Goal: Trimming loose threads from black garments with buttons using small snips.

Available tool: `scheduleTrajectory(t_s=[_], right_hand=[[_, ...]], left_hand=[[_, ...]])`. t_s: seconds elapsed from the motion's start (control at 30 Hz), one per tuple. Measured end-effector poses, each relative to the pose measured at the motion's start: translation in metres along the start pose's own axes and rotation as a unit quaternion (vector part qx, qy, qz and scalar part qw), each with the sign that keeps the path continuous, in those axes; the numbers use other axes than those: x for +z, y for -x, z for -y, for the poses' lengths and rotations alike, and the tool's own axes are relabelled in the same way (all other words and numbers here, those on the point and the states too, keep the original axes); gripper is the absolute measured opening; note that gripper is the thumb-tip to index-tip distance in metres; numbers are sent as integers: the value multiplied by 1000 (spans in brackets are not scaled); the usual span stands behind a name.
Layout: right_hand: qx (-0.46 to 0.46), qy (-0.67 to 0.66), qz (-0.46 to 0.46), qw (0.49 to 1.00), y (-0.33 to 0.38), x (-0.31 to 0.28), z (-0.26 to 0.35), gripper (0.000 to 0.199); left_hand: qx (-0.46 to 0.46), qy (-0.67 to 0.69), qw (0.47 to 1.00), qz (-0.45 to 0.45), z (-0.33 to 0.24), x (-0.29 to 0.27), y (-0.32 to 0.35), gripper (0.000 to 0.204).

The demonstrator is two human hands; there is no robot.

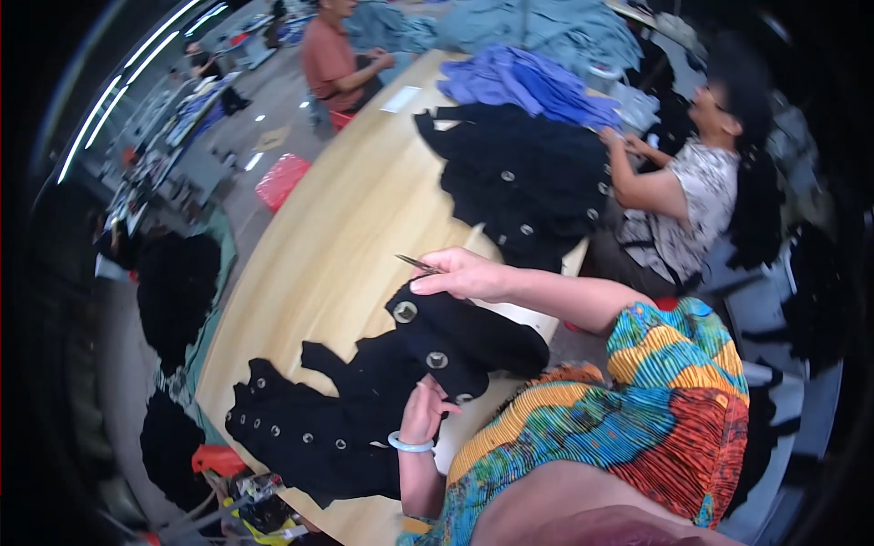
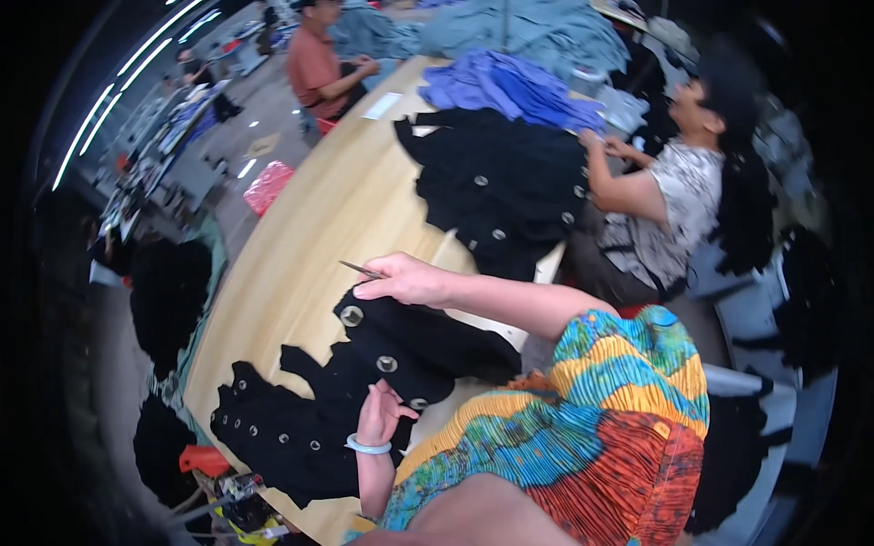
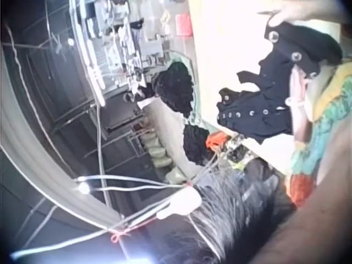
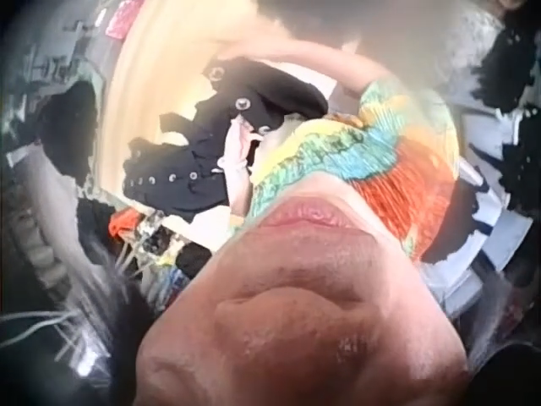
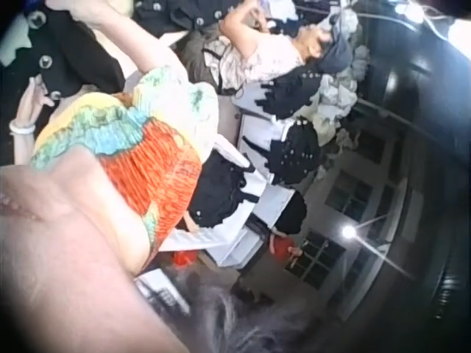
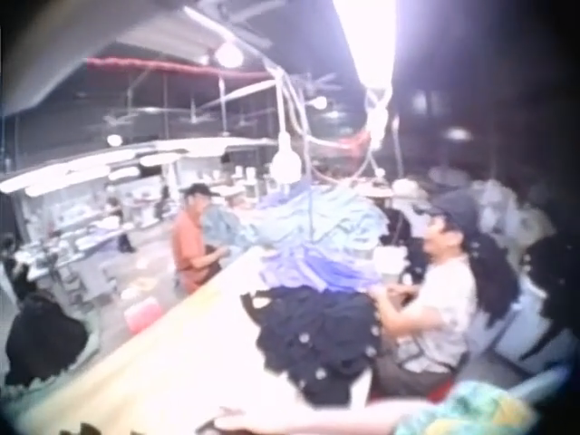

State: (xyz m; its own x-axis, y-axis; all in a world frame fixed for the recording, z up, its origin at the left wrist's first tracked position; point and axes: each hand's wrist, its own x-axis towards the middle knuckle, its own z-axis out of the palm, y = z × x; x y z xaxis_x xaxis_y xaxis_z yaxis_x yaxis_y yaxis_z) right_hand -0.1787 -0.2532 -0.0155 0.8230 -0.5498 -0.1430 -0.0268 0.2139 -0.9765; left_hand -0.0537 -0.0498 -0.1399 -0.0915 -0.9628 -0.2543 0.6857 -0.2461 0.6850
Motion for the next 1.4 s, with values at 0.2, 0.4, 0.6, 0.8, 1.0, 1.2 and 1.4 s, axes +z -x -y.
scheduleTrajectory(t_s=[0.2,0.4,0.6,0.8,1.0,1.2,1.4], right_hand=[[-36,-27,20,999,-59,35,-47,14],[-21,81,42,996,-74,48,-106,15],[-48,276,-44,959,-62,48,-152,28],[-16,254,-208,944,3,15,-155,25],[-31,258,-188,947,64,14,-160,15],[0,272,-208,940,181,-4,-155,19],[42,245,-425,871,330,-38,-186,20]], left_hand=[[13,-32,999,4,-13,24,21,27],[4,-19,998,-67,9,16,18,23],[-69,132,988,-32,18,-4,15,26],[-155,166,973,41,46,-41,-13,26],[-216,223,951,-13,66,-25,-19,26],[-190,284,926,-161,95,-33,-67,39],[-147,99,935,-307,131,-148,-134,38]])
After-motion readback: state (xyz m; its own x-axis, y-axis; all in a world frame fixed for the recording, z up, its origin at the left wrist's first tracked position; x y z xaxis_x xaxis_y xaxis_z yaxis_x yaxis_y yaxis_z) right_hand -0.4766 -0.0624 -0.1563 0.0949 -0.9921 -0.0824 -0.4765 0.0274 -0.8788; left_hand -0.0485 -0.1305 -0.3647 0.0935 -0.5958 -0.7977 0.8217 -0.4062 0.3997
